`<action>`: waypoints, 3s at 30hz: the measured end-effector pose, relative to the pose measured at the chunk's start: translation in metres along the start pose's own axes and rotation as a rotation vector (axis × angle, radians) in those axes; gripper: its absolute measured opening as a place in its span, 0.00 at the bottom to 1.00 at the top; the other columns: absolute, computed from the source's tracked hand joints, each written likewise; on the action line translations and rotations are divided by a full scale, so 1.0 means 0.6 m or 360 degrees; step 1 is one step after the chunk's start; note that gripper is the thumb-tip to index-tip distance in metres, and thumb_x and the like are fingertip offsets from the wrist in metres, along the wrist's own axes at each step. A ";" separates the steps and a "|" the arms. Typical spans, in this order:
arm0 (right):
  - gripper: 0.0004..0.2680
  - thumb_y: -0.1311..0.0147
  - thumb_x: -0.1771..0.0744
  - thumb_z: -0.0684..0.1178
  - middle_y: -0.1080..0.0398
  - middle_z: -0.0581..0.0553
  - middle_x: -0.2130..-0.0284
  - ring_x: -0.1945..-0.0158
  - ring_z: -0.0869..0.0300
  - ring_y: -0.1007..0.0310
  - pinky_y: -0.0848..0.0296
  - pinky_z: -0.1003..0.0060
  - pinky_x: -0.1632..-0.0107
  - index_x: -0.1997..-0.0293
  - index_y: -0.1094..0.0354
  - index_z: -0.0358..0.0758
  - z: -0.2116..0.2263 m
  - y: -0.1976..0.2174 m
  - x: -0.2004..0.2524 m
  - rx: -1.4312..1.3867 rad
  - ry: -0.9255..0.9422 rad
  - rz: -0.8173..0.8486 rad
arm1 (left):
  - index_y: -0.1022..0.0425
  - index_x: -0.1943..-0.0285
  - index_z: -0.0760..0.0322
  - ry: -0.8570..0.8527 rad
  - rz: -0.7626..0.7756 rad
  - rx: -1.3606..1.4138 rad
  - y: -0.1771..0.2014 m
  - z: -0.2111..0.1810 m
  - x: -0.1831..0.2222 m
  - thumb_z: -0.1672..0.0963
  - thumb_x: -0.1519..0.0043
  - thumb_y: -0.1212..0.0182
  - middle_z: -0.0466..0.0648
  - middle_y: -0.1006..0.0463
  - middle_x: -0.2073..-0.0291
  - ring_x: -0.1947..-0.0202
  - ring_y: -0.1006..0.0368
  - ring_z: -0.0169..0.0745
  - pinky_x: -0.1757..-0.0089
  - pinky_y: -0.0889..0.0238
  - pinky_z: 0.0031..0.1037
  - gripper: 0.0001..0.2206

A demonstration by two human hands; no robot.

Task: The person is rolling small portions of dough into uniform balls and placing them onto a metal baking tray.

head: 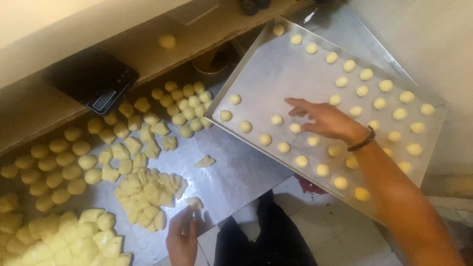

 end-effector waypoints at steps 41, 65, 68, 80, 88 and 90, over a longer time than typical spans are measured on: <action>0.06 0.47 0.32 0.48 0.27 0.52 0.54 0.51 0.60 0.28 0.30 0.65 0.45 0.53 0.28 0.45 -0.084 -0.474 0.087 -0.0022 -0.0209 -0.0632 | 0.22 0.47 0.65 -0.0010 0.0274 -0.0333 -0.095 0.061 -0.050 0.59 0.32 0.46 0.54 0.20 0.51 0.47 0.25 0.52 0.45 0.32 0.36 0.10; 0.05 0.35 0.41 0.43 0.24 0.42 0.61 0.48 0.48 0.27 0.30 0.52 0.44 0.68 0.26 0.39 0.128 -0.408 0.140 -0.0179 0.0439 -0.0950 | 0.21 0.50 0.65 -0.0686 0.0096 -0.0239 -0.169 -0.023 -0.016 0.59 0.38 0.43 0.55 0.20 0.52 0.44 0.26 0.54 0.44 0.35 0.37 0.10; 0.06 0.39 0.37 0.40 0.24 0.42 0.55 0.46 0.48 0.27 0.30 0.53 0.43 0.59 0.25 0.37 0.063 -0.428 0.122 -0.0093 0.0558 -0.0858 | 0.24 0.46 0.70 0.0021 0.0436 0.0390 -0.196 0.132 -0.063 0.62 0.34 0.49 0.55 0.20 0.51 0.48 0.26 0.52 0.46 0.36 0.35 0.11; 0.07 0.43 0.38 0.43 0.23 0.45 0.55 0.44 0.52 0.26 0.29 0.51 0.41 0.59 0.24 0.41 0.068 -0.487 0.140 0.0211 0.0452 -0.0908 | 0.21 0.51 0.71 -0.0444 -0.0059 -0.0108 -0.148 0.053 -0.047 0.64 0.42 0.44 0.59 0.21 0.53 0.50 0.26 0.59 0.48 0.34 0.41 0.11; 0.06 0.40 0.37 0.42 0.26 0.42 0.58 0.51 0.46 0.28 0.29 0.54 0.49 0.58 0.25 0.38 0.147 -0.403 0.170 -0.0062 0.0458 -0.0865 | 0.21 0.54 0.68 -0.0684 0.0182 0.0020 -0.140 -0.068 -0.046 0.63 0.41 0.43 0.56 0.21 0.57 0.55 0.26 0.55 0.52 0.32 0.38 0.09; 0.07 0.40 0.37 0.39 0.26 0.44 0.60 0.52 0.46 0.28 0.28 0.55 0.49 0.58 0.25 0.39 0.155 -0.414 0.178 -0.0060 0.0474 -0.0871 | 0.20 0.52 0.69 -0.0727 0.0192 -0.0063 -0.128 -0.093 -0.024 0.63 0.42 0.43 0.56 0.21 0.56 0.55 0.26 0.55 0.54 0.33 0.37 0.11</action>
Point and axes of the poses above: each hand's wrist, its own x-axis away from the middle knuckle, its own y-axis out of the back of the hand, z = x × y, the point moved 9 cm from there along -x, towards the middle knuckle
